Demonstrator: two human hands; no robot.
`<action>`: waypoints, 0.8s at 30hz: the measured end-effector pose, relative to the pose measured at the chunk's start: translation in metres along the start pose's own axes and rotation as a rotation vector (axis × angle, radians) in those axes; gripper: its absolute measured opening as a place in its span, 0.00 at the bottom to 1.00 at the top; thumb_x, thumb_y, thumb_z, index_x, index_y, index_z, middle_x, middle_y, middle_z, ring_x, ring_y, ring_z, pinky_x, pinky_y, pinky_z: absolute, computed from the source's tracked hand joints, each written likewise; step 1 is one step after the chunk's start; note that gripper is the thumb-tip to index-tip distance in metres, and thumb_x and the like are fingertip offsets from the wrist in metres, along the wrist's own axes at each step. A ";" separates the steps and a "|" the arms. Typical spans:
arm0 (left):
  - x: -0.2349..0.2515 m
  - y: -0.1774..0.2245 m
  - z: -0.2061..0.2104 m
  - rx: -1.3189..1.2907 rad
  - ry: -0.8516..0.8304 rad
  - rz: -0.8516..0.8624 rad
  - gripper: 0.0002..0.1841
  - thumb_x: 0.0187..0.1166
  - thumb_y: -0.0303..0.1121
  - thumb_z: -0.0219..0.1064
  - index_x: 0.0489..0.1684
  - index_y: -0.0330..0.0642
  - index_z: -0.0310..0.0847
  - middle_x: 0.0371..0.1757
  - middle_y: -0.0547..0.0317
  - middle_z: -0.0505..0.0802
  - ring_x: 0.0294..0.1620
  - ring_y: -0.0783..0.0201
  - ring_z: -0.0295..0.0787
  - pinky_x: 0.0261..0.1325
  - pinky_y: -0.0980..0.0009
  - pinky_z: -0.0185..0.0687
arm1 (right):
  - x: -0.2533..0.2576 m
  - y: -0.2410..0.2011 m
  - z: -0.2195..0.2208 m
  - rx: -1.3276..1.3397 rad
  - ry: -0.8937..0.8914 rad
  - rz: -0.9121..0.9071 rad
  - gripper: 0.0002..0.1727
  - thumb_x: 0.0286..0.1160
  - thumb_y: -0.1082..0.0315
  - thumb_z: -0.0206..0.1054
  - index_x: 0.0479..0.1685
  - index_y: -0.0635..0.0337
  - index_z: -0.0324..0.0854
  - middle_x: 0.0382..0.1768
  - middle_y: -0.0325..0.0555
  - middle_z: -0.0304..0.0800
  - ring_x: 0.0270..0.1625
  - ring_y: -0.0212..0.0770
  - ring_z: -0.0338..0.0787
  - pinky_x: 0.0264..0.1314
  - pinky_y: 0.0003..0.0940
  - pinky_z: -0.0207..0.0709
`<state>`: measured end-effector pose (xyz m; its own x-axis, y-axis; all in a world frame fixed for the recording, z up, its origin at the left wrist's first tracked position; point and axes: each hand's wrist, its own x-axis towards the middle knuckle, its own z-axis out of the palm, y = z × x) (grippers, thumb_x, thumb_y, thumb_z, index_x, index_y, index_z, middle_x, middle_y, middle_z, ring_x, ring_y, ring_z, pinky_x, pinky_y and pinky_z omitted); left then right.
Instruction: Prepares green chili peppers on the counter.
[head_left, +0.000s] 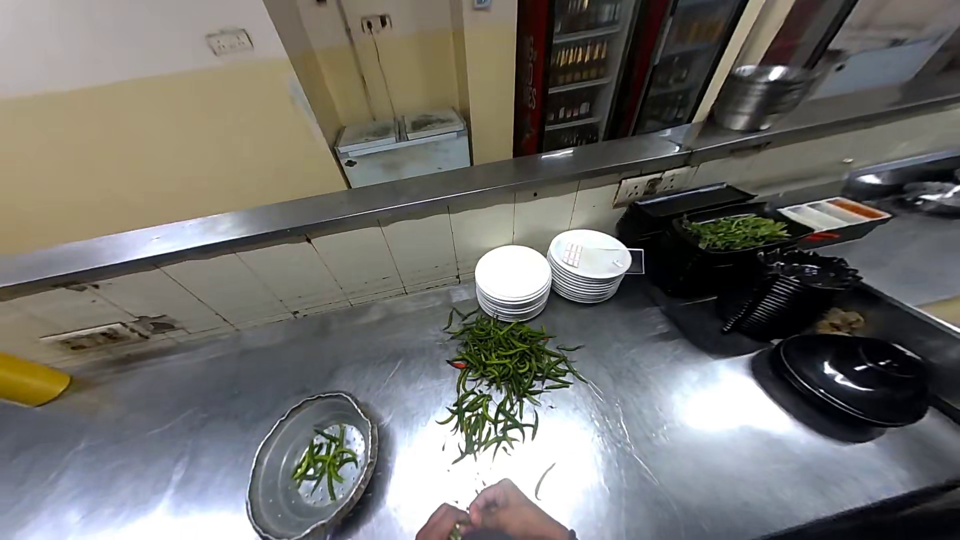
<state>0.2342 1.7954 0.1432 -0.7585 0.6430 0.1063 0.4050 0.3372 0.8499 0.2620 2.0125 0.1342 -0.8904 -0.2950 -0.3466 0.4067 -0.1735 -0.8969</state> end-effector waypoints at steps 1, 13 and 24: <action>-0.001 0.000 -0.001 0.064 -0.018 -0.030 0.14 0.80 0.19 0.55 0.50 0.34 0.89 0.48 0.46 0.92 0.52 0.55 0.91 0.62 0.57 0.87 | 0.001 0.003 0.001 -0.044 0.035 -0.002 0.08 0.74 0.65 0.76 0.40 0.61 0.92 0.33 0.38 0.93 0.36 0.31 0.88 0.45 0.33 0.83; -0.004 0.022 0.006 0.724 -0.356 -0.112 0.14 0.83 0.25 0.56 0.56 0.39 0.88 0.53 0.47 0.92 0.59 0.45 0.89 0.60 0.46 0.82 | 0.003 -0.003 0.023 -1.172 -0.114 0.129 0.19 0.83 0.54 0.61 0.43 0.60 0.90 0.45 0.58 0.93 0.54 0.61 0.91 0.55 0.66 0.80; -0.007 -0.010 -0.016 0.224 -0.230 -0.010 0.12 0.79 0.26 0.58 0.45 0.47 0.90 0.45 0.59 0.94 0.55 0.57 0.89 0.73 0.39 0.62 | -0.010 -0.011 0.017 -0.730 -0.078 -0.203 0.12 0.84 0.67 0.61 0.42 0.67 0.87 0.43 0.56 0.89 0.52 0.52 0.88 0.65 0.49 0.76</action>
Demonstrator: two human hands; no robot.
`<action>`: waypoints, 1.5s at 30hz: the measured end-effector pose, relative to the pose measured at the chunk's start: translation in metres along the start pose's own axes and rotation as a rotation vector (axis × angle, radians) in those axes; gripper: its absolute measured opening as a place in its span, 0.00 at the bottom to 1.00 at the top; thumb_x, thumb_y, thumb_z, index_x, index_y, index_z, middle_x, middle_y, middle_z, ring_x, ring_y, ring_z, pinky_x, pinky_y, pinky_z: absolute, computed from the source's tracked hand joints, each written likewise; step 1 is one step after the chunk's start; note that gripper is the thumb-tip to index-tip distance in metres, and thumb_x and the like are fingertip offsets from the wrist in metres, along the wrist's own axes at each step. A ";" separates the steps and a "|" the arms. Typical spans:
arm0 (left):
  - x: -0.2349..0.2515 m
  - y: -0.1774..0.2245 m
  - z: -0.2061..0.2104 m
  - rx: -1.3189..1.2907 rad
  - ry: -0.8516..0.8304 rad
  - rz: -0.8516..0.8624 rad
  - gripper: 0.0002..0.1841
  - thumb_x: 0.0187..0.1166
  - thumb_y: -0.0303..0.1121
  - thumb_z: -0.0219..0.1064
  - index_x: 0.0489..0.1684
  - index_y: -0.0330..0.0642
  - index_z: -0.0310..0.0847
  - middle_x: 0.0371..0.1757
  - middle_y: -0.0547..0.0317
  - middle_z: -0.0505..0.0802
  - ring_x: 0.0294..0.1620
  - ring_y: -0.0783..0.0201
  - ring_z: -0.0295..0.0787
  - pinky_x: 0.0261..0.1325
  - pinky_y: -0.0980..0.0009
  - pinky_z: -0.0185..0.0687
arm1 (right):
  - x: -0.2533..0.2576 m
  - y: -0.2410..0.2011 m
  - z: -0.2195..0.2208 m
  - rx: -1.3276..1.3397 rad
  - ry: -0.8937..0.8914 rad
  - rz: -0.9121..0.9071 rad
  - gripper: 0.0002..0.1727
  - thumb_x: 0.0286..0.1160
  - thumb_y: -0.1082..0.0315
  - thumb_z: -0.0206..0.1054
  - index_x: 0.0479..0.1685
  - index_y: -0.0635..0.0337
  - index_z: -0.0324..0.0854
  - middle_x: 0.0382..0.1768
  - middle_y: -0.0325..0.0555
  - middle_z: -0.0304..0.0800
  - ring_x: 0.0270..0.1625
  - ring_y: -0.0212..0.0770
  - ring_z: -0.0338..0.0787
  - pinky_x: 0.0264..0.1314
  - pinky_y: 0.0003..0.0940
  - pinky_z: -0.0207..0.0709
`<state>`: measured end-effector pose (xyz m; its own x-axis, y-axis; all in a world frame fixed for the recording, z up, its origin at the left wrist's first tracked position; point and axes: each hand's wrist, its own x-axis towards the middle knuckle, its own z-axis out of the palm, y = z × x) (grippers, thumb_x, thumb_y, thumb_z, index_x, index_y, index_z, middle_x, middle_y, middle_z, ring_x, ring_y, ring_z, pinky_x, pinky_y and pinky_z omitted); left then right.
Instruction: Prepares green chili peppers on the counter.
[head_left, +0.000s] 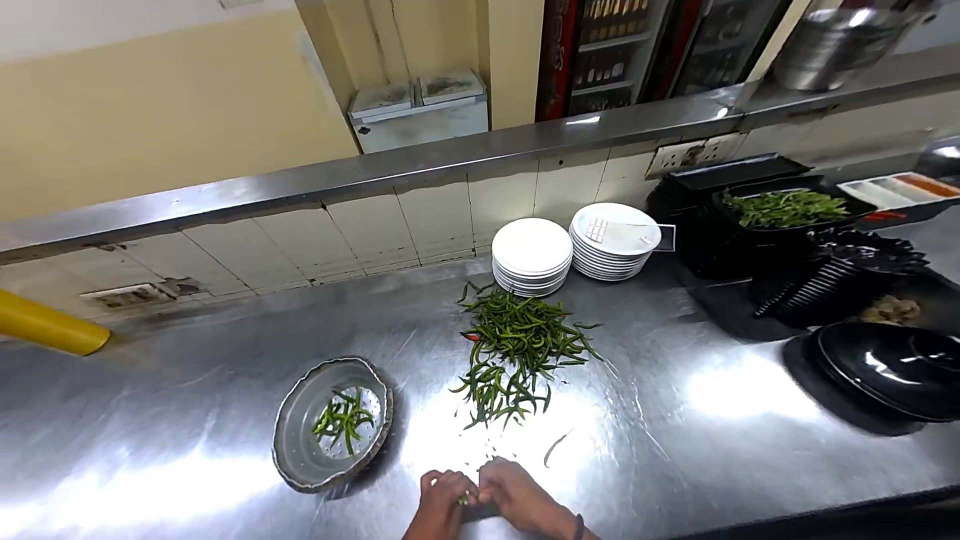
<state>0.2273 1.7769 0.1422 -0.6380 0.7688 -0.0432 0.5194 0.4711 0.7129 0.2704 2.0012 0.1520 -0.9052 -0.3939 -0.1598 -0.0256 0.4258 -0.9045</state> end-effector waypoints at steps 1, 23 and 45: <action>-0.003 -0.005 -0.002 -0.137 0.043 0.027 0.12 0.81 0.26 0.57 0.45 0.44 0.90 0.45 0.58 0.94 0.54 0.59 0.89 0.74 0.43 0.64 | -0.001 -0.002 -0.001 0.123 0.023 -0.026 0.12 0.84 0.66 0.61 0.42 0.66 0.86 0.38 0.51 0.88 0.44 0.45 0.87 0.55 0.45 0.78; -0.020 0.000 0.014 -0.967 0.333 -0.630 0.10 0.87 0.28 0.59 0.59 0.33 0.71 0.37 0.49 0.93 0.29 0.63 0.90 0.30 0.72 0.85 | -0.038 0.065 -0.083 -0.683 0.278 0.740 0.10 0.78 0.67 0.66 0.47 0.59 0.91 0.58 0.59 0.88 0.67 0.61 0.84 0.63 0.59 0.79; 0.004 -0.009 0.002 -0.238 -0.134 -0.143 0.12 0.84 0.28 0.55 0.48 0.40 0.87 0.46 0.55 0.93 0.51 0.60 0.90 0.62 0.56 0.85 | -0.005 0.012 -0.001 -0.122 0.195 -0.137 0.11 0.82 0.66 0.64 0.38 0.55 0.93 0.39 0.45 0.94 0.49 0.42 0.91 0.60 0.43 0.81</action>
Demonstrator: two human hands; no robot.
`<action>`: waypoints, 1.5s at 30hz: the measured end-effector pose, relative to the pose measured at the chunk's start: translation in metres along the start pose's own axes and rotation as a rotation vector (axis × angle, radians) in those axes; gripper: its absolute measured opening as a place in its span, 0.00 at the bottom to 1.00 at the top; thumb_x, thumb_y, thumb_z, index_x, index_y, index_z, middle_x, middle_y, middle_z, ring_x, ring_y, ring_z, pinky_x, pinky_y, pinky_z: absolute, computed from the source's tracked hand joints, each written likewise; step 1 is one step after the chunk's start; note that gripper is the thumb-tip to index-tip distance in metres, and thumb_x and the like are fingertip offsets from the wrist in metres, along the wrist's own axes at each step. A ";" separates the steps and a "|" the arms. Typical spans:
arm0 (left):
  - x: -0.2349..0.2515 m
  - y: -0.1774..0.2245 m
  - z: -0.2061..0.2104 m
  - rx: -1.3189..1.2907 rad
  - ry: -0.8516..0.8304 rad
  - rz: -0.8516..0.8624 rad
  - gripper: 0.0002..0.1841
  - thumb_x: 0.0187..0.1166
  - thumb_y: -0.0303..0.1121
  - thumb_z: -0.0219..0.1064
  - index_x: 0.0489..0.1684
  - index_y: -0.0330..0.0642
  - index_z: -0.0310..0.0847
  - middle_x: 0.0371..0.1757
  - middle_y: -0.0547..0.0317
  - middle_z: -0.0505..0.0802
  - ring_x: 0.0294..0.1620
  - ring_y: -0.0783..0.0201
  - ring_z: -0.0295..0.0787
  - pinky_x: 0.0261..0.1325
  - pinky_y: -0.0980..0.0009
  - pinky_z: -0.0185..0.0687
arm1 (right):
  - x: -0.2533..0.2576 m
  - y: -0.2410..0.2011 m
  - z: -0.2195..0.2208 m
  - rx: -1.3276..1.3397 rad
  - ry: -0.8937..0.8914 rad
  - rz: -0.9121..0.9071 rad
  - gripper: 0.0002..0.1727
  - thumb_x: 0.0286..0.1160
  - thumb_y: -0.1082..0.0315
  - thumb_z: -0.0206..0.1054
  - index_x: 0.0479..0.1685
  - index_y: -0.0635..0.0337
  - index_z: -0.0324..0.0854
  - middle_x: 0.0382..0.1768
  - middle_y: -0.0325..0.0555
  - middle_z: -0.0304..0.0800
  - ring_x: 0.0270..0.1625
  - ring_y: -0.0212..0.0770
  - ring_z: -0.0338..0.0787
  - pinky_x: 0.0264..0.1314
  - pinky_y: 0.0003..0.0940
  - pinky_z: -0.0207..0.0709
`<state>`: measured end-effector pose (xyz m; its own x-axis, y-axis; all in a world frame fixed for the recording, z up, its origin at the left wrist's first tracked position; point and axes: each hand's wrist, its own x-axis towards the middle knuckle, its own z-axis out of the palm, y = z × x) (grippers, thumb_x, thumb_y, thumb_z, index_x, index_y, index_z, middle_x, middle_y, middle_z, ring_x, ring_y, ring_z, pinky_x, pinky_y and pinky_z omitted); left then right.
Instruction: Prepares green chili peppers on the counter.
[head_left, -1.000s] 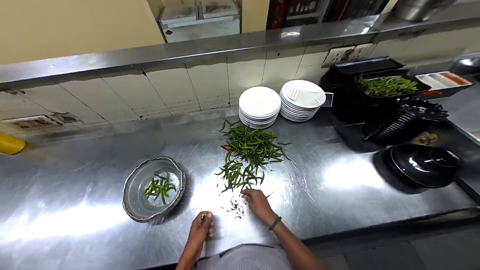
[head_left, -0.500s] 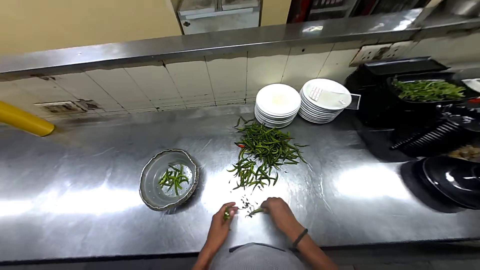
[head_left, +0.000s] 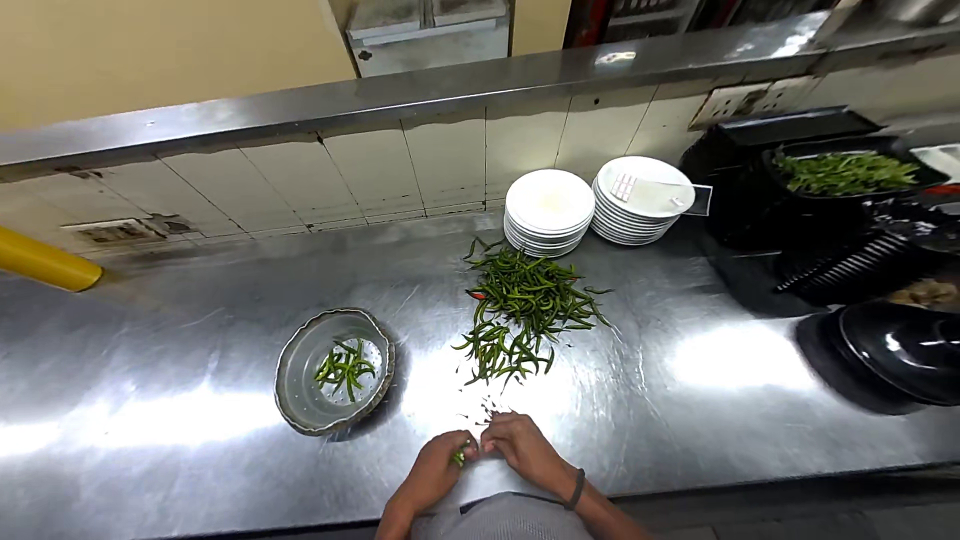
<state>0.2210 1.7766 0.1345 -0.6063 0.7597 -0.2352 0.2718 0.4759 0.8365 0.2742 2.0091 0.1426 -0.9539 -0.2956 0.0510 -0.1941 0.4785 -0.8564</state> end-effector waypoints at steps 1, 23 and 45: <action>-0.004 -0.005 -0.001 -0.087 0.032 0.015 0.12 0.83 0.27 0.55 0.47 0.40 0.87 0.44 0.57 0.93 0.47 0.63 0.90 0.59 0.59 0.86 | 0.000 0.002 0.002 0.092 0.049 0.025 0.11 0.82 0.66 0.65 0.38 0.55 0.94 0.38 0.42 0.94 0.46 0.38 0.91 0.57 0.39 0.83; -0.005 0.025 0.022 -0.501 0.530 -0.115 0.10 0.86 0.30 0.60 0.57 0.36 0.82 0.39 0.58 0.94 0.28 0.67 0.88 0.30 0.73 0.86 | 0.007 0.055 -0.054 0.470 0.519 0.929 0.21 0.78 0.74 0.67 0.70 0.71 0.77 0.41 0.55 0.90 0.32 0.41 0.90 0.37 0.37 0.88; 0.027 0.046 0.031 0.206 0.097 -0.261 0.17 0.82 0.26 0.58 0.68 0.36 0.73 0.54 0.48 0.91 0.58 0.53 0.91 0.65 0.55 0.85 | 0.007 -0.021 0.005 -0.382 -0.095 0.319 0.11 0.79 0.75 0.60 0.52 0.64 0.86 0.50 0.57 0.89 0.59 0.55 0.90 0.64 0.47 0.83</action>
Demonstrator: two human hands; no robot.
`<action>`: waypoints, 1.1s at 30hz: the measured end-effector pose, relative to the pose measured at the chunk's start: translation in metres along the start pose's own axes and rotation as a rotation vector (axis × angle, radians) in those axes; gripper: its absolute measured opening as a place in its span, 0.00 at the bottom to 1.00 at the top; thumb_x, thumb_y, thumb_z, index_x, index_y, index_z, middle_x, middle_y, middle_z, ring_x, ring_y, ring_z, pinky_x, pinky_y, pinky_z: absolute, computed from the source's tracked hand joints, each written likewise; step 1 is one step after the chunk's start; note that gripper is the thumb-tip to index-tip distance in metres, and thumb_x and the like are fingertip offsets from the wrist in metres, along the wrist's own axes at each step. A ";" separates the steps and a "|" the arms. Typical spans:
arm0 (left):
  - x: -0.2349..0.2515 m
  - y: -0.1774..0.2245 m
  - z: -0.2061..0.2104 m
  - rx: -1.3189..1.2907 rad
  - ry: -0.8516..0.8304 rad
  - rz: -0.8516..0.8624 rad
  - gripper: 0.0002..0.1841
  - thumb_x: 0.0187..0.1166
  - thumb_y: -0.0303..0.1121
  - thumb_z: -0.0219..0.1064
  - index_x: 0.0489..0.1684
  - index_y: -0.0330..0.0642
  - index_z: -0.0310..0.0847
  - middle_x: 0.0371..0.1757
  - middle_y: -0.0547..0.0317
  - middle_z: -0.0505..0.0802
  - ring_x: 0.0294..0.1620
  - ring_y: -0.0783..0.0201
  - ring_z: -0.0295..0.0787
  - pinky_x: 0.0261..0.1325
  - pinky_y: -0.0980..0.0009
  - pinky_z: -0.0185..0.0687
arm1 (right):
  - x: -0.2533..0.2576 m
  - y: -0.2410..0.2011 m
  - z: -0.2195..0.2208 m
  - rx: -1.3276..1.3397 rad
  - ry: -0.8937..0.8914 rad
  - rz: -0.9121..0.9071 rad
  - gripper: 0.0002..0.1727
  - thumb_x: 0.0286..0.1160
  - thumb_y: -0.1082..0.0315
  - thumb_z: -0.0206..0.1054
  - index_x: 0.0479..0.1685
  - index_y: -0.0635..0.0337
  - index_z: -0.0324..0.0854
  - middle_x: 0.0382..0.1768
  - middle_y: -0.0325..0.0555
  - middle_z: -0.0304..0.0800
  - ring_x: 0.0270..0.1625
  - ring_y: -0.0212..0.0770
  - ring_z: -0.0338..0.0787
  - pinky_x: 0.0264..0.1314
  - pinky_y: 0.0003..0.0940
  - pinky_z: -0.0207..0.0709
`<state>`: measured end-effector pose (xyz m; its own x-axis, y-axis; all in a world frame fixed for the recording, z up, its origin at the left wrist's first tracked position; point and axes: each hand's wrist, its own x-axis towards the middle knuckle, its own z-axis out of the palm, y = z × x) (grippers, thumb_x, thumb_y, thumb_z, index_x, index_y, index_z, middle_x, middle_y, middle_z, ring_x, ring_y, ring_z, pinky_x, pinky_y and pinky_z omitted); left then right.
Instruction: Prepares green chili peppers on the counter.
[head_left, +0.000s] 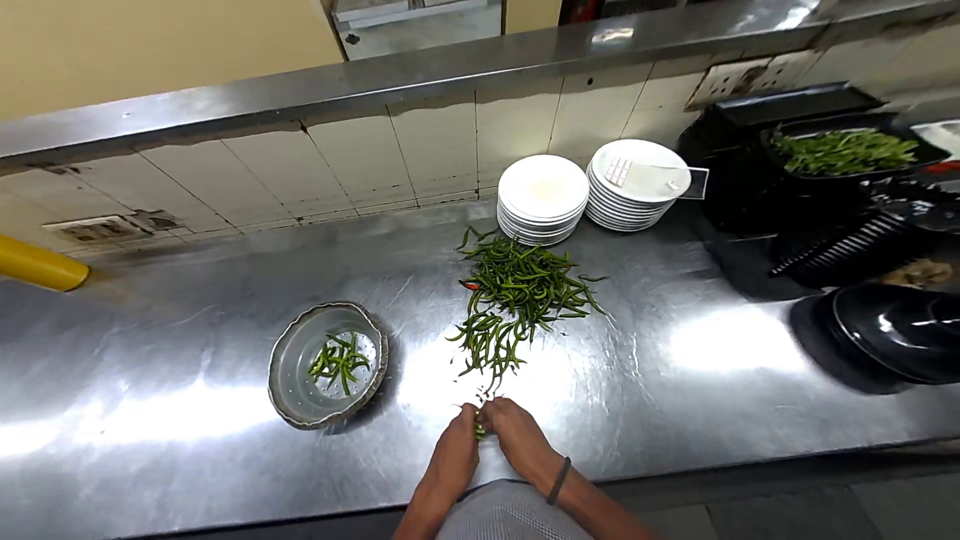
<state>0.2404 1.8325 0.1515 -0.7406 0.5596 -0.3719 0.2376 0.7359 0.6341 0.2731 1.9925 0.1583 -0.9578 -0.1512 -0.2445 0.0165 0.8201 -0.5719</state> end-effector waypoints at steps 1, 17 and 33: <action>0.000 -0.001 0.000 0.013 -0.025 0.000 0.17 0.81 0.25 0.58 0.67 0.36 0.74 0.55 0.47 0.91 0.59 0.52 0.90 0.66 0.55 0.84 | 0.001 0.000 0.000 -0.037 -0.038 0.006 0.10 0.78 0.76 0.60 0.50 0.66 0.86 0.50 0.60 0.89 0.59 0.57 0.89 0.64 0.48 0.83; -0.017 -0.045 -0.001 -0.639 0.391 0.056 0.09 0.83 0.25 0.60 0.52 0.36 0.86 0.44 0.58 0.94 0.44 0.66 0.92 0.47 0.69 0.91 | 0.007 0.028 -0.005 0.596 0.143 0.095 0.08 0.75 0.61 0.73 0.38 0.54 0.94 0.36 0.36 0.95 0.38 0.29 0.92 0.49 0.31 0.86; -0.017 -0.032 -0.006 -1.404 0.426 -0.349 0.07 0.87 0.24 0.58 0.54 0.29 0.69 0.46 0.39 0.92 0.41 0.50 0.95 0.50 0.56 0.93 | 0.115 0.002 0.011 -0.323 -0.075 -0.039 0.11 0.78 0.71 0.62 0.50 0.65 0.87 0.60 0.60 0.86 0.68 0.62 0.82 0.65 0.60 0.78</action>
<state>0.2418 1.7972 0.1419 -0.8118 0.1081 -0.5739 -0.5783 -0.2852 0.7643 0.1665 1.9706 0.1212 -0.9318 -0.2162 -0.2917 -0.1228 0.9437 -0.3072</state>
